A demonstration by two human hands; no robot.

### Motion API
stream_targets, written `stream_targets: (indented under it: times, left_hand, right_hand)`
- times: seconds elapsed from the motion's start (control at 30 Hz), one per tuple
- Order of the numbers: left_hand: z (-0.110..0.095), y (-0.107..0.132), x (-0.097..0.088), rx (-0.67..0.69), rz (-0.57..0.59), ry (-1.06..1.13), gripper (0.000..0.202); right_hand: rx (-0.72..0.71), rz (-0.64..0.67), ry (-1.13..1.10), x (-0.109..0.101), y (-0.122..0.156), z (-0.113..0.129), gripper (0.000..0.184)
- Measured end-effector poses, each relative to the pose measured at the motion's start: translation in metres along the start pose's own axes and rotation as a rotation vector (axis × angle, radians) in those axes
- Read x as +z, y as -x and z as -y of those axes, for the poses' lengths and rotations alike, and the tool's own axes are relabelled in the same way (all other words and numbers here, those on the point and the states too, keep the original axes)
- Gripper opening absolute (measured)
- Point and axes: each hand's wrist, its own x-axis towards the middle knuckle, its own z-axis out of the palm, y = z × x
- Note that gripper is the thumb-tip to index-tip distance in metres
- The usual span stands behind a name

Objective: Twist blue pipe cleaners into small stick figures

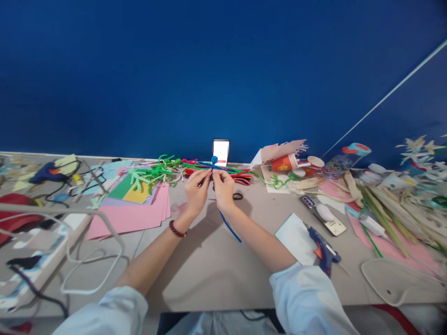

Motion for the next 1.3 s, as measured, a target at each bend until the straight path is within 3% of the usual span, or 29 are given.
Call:
stream_targets:
  times: [0.23, 0.4, 0.77, 1.3]
  left_hand:
    - [-0.005, 0.0, 0.0, -0.059, 0.007, 0.021, 0.018]
    - [-0.002, 0.002, 0.005, -0.204, 0.015, 0.111, 0.02]
    - [-0.002, 0.002, 0.012, -0.475, -0.008, 0.394, 0.02]
    - [-0.001, -0.005, 0.01, -0.467, 0.038, 0.415, 0.021]
  right_hand:
    - [-0.07, -0.014, 0.018, -0.001, 0.004, 0.011, 0.021]
    - [-0.141, -0.032, 0.052, -0.003, 0.004, 0.012, 0.02]
    - [-0.101, -0.077, 0.042, -0.001, 0.002, 0.006, 0.02]
    - [-0.056, 0.085, -0.023, -0.005, -0.008, 0.008, 0.021]
